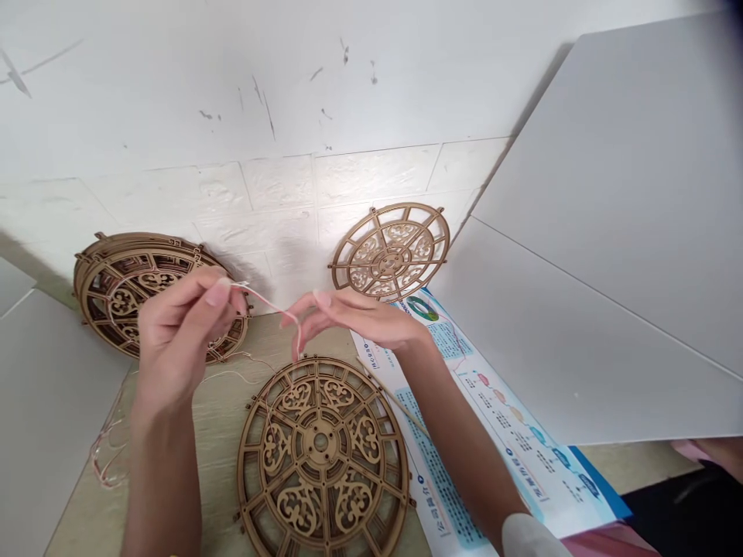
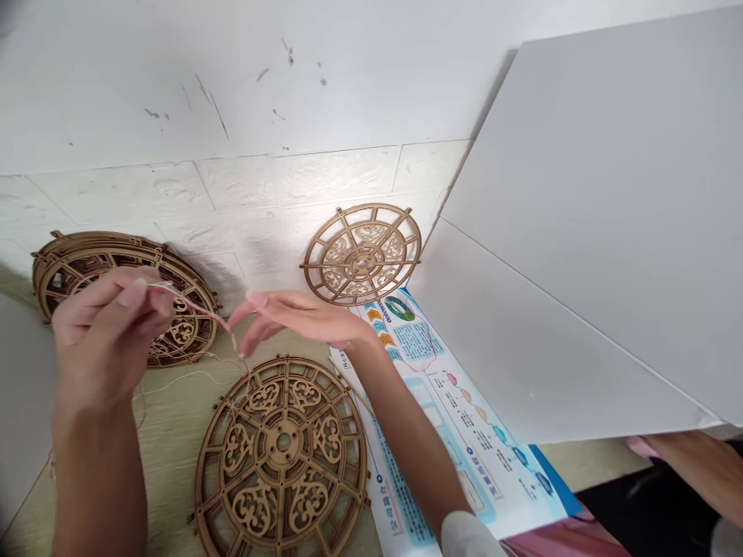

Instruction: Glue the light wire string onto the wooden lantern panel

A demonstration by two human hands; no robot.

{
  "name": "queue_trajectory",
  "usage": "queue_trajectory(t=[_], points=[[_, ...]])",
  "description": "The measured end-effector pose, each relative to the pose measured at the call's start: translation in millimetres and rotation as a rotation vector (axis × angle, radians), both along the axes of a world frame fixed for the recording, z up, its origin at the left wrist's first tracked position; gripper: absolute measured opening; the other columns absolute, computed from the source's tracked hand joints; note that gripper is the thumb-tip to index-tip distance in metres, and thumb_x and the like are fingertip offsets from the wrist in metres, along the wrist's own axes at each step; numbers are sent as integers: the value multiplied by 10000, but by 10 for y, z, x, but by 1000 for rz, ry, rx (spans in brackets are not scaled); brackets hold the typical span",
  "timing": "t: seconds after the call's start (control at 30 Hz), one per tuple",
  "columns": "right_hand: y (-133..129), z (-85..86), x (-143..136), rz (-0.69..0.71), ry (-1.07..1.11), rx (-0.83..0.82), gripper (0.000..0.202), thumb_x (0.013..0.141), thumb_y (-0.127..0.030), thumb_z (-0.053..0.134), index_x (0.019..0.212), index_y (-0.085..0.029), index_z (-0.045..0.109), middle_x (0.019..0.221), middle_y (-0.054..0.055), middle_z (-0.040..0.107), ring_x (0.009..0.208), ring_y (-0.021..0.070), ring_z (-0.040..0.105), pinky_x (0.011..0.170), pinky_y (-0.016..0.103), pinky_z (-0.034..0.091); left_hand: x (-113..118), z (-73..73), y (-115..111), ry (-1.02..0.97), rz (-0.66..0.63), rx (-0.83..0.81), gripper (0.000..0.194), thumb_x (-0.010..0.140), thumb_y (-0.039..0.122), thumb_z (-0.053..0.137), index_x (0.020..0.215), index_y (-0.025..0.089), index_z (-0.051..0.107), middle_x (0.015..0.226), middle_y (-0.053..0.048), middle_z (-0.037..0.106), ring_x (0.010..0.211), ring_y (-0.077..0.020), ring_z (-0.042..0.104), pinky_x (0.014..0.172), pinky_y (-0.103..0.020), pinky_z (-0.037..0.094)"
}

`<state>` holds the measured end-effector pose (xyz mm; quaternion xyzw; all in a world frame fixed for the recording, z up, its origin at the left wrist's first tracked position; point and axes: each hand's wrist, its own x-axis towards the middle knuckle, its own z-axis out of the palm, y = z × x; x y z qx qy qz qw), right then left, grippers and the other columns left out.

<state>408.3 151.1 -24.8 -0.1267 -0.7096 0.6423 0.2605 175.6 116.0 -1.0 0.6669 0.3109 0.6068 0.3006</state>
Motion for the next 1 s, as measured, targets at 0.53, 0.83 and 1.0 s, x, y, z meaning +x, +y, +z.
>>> queue_trajectory(t=[0.53,0.83,1.0], points=[[-131,-45,-263,-44,270,-117,183,896,-277,726,847,-116,651,735,9,656,681,72,624,664,205,504,-218,149,26,-259,99,60,414,697,368,820,594,92,529,551,2,449,429,-25,362,392,-171,228],[-127,37,-119,-201,197,-55,208,904,-290,710,1006,-119,649,654,-29,588,500,27,419,453,168,311,-397,128,18,-84,119,62,366,719,320,779,540,91,556,530,-20,416,494,-40,390,411,-164,253],[-140,67,-82,-220,136,-15,180,884,-278,723,943,-119,661,795,7,632,595,34,505,519,172,385,-401,103,6,67,131,55,351,781,341,742,583,93,592,559,-33,456,557,-40,442,444,-145,301]])
